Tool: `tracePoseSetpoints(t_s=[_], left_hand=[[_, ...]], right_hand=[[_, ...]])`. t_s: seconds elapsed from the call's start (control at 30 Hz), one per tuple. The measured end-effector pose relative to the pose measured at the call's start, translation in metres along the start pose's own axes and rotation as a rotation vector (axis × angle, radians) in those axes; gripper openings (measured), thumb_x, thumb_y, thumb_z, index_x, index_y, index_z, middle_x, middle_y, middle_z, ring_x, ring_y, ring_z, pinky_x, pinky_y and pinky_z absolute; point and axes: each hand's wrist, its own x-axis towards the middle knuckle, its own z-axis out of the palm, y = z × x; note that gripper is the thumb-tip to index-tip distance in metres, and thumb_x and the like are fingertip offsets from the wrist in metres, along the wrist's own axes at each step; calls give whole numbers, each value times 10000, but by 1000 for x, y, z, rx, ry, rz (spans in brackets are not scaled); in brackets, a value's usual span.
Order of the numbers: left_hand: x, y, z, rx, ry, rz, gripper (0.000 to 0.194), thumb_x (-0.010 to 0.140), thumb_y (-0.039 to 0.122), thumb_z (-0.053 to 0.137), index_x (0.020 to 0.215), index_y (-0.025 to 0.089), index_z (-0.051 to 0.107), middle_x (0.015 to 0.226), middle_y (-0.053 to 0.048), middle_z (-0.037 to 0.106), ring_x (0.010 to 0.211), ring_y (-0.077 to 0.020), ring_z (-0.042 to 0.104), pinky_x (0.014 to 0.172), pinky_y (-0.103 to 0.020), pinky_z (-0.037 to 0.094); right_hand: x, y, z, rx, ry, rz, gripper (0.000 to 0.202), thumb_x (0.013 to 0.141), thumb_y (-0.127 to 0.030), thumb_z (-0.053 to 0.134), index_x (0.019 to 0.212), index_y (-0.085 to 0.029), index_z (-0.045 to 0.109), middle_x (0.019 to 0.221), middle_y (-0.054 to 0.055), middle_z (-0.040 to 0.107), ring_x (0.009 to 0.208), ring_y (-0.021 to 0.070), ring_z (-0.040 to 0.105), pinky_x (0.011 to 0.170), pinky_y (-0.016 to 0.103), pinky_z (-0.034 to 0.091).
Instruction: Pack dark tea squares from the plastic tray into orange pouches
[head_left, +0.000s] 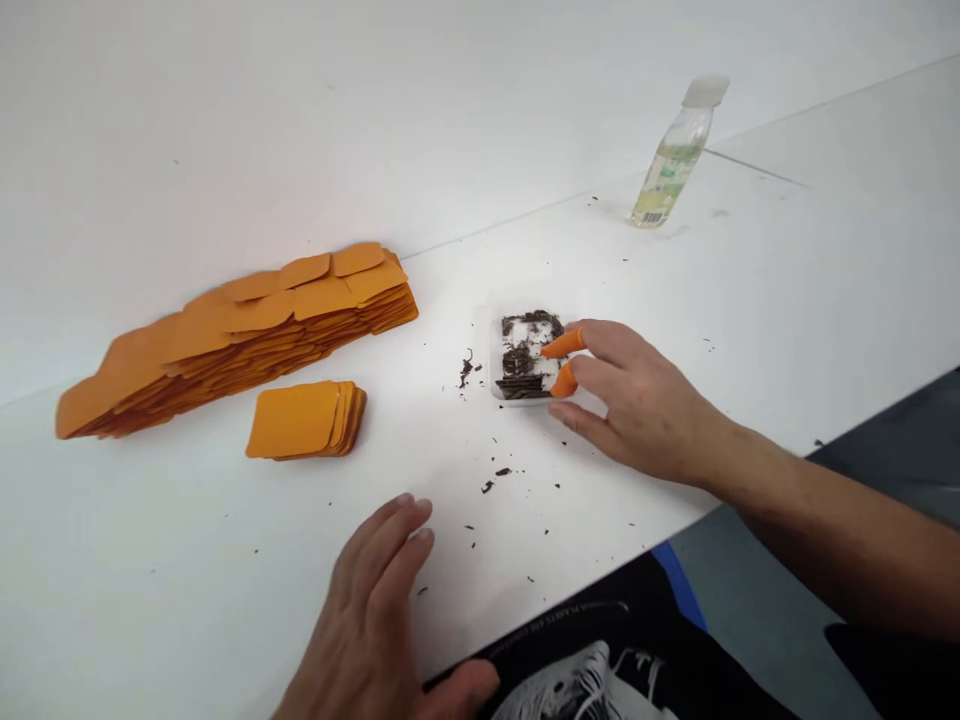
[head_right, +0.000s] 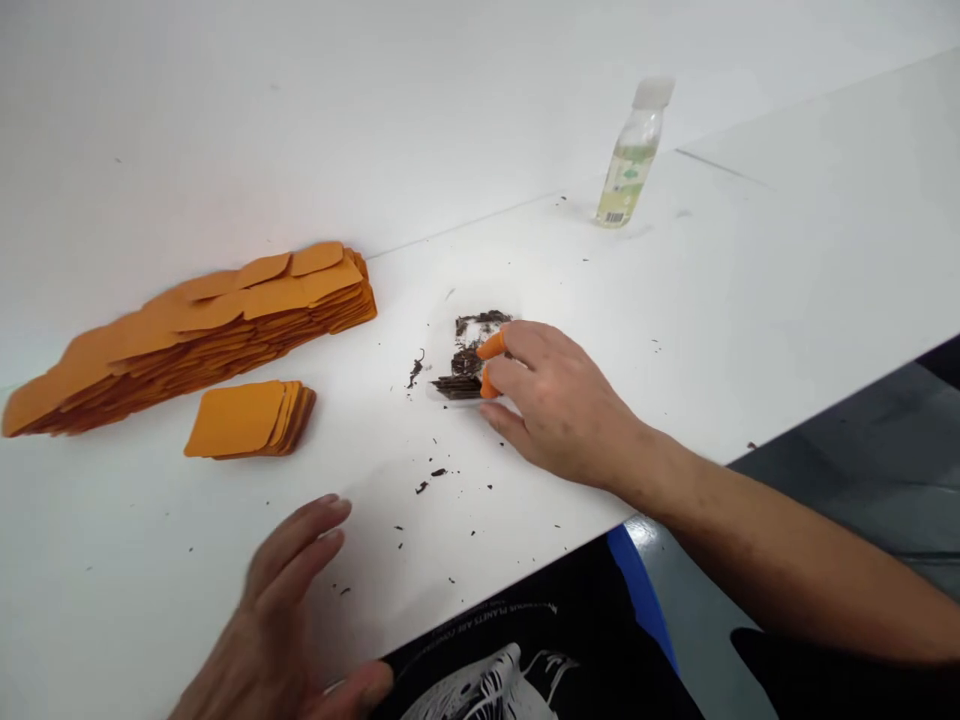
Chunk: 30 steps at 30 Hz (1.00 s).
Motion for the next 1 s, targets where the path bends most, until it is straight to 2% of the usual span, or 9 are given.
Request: tracePoseSetpoints(t_s=[0.13, 0.27, 0.4, 0.53, 0.6, 0.67, 0.73, 0.87, 1.0], left_hand=[[10, 15, 22, 72, -63, 87, 778, 970, 377, 615, 1619, 161, 244, 1647, -242, 397, 1589, -413, 287, 1228, -625, 369], [57, 24, 46, 119, -81, 105, 780, 965, 517, 635, 1538, 102, 308, 1617, -276, 423, 1577, -478, 265, 1231, -663, 322], [113, 15, 69, 172, 15, 31, 762, 959, 601, 621, 1473, 119, 332, 1565, -293, 469, 1515, -535, 357, 1194, -729, 319], [137, 12, 60, 125, 165, 64, 546, 995, 413, 609, 1409, 130, 394, 1529, -291, 492, 1533, -481, 363, 1209, -702, 335], [129, 28, 54, -18, 81, 252, 512, 987, 383, 617, 1402, 129, 458, 1553, -272, 510, 1558, -419, 358, 1243, -637, 340], [116, 53, 56, -177, -165, 502, 547, 994, 479, 601, 1413, 134, 531, 1559, -211, 577, 1565, -379, 381, 1288, -595, 295], [106, 80, 65, -296, -342, 634, 604, 1024, 531, 559, 1478, 134, 535, 1576, -155, 593, 1561, -330, 411, 1311, -547, 280], [116, 105, 81, -431, -505, 543, 830, 977, 586, 629, 1592, 73, 413, 1682, -186, 432, 1608, -337, 326, 1324, -564, 229], [145, 77, 73, -332, -544, 424, 892, 963, 645, 596, 1594, 48, 395, 1696, -250, 353, 1605, -410, 300, 1288, -647, 223]], right_hand=[[-6, 13, -7, -4, -14, 129, 54, 976, -230, 627, 934, -229, 593, 1151, 135, 709, 993, 287, 732, 800, 470, 621], [-12, 22, -14, -55, 24, 191, 71, 974, -249, 638, 916, -229, 603, 1142, 131, 725, 1021, 305, 736, 830, 481, 610], [-15, 31, -17, -68, 89, 245, 67, 955, -249, 667, 911, -220, 625, 1161, 140, 729, 1027, 313, 740, 864, 495, 601], [-17, 40, -15, -56, 124, 290, 68, 960, -244, 650, 901, -229, 620, 1149, 133, 737, 1022, 301, 736, 879, 490, 591], [-16, 45, -13, -68, 140, 310, 64, 961, -243, 639, 902, -237, 615, 1134, 122, 743, 1032, 299, 732, 888, 488, 584], [-15, 49, -12, -82, 158, 323, 59, 959, -248, 636, 906, -244, 612, 1105, 113, 745, 1029, 295, 729, 881, 478, 581], [-13, 53, -12, -90, 173, 336, 55, 955, -257, 641, 910, -250, 610, 1072, 105, 743, 1016, 288, 727, 872, 467, 581], [-14, 57, -14, -109, 184, 351, 57, 950, -266, 648, 916, -257, 603, 1076, 103, 749, 1018, 293, 726, 861, 464, 580], [-16, 61, -12, -113, 231, 347, 63, 944, -268, 656, 909, -250, 606, 1058, 110, 753, 1017, 300, 732, 858, 461, 579]])
